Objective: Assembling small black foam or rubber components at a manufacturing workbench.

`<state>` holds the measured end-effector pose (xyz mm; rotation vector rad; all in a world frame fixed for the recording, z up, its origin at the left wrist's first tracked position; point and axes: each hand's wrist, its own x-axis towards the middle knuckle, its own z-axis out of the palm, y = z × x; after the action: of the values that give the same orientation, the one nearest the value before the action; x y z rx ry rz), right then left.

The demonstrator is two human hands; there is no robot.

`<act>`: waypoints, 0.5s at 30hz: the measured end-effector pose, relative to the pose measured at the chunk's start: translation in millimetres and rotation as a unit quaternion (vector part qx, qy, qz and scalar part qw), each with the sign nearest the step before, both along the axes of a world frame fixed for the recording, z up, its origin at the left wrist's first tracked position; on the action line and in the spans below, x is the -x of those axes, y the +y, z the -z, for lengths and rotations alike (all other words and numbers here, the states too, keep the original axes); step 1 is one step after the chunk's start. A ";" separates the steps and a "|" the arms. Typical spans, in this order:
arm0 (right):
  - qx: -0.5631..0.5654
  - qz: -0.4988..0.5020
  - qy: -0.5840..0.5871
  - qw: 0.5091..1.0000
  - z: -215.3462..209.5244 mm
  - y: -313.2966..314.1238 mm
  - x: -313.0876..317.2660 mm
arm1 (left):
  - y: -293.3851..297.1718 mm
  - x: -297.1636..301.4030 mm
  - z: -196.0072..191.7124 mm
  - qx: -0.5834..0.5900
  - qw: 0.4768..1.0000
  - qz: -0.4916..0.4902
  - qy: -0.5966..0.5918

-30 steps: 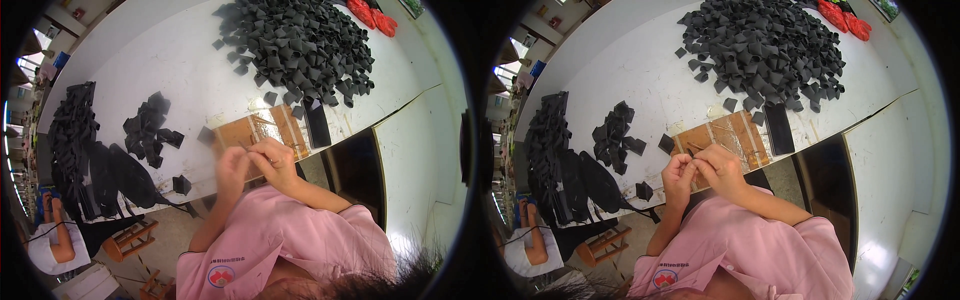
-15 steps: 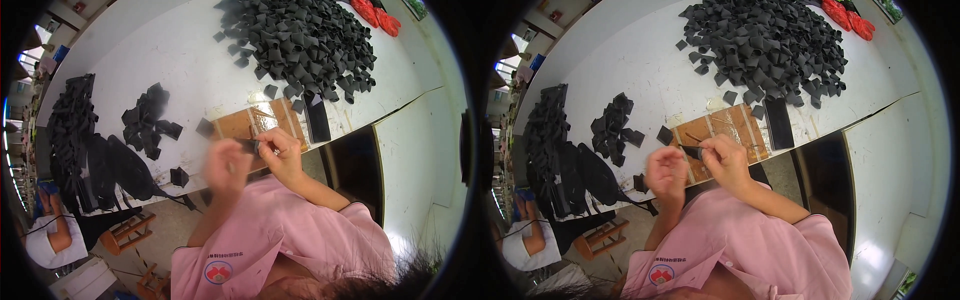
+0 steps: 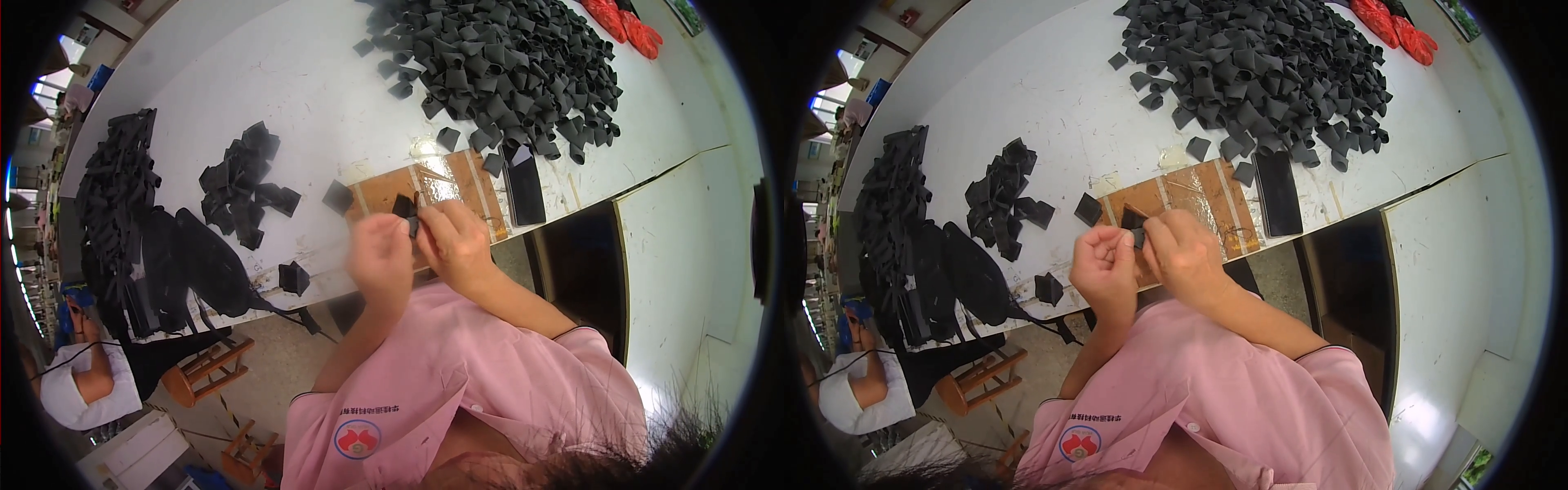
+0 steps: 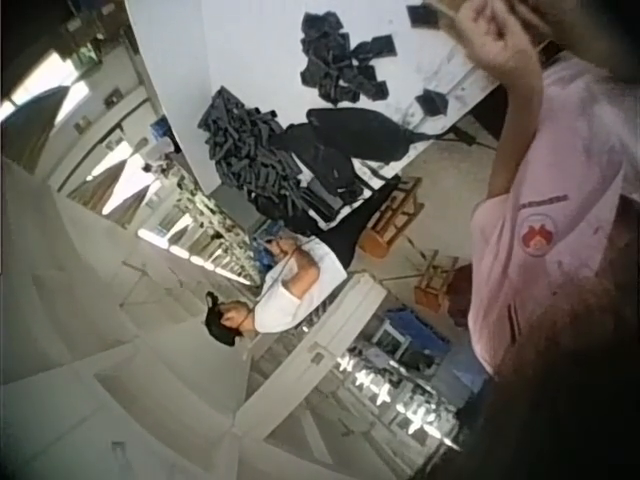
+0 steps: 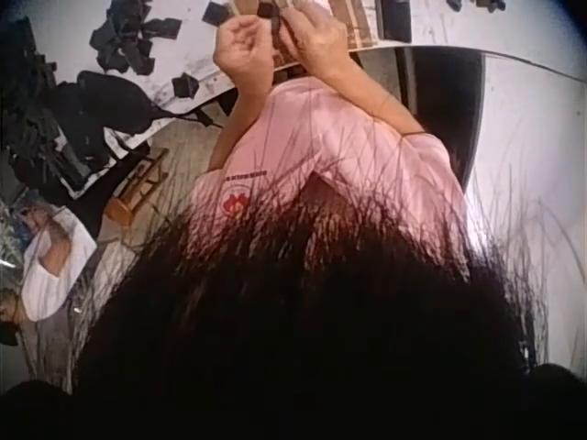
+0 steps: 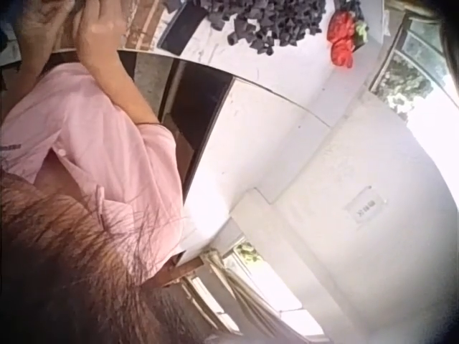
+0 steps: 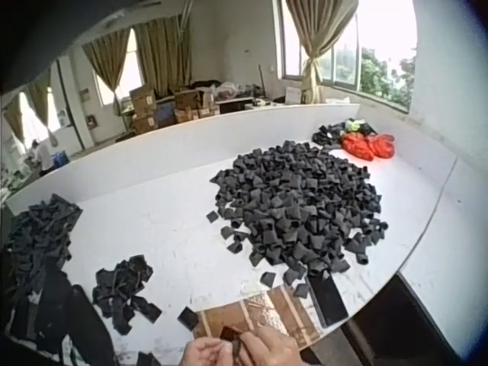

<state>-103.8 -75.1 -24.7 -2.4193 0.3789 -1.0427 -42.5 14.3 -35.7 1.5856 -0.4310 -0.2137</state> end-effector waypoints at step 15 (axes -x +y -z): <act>-0.867 -0.201 -0.011 0.456 -30.9 -21.1 5.7 | 3.3 -15.4 -14.9 0.036 0.996 0.069 0.034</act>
<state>-109.4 -96.2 6.2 -0.4467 0.4322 -0.0314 -27.1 17.5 -20.8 1.4752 -0.4916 -0.3529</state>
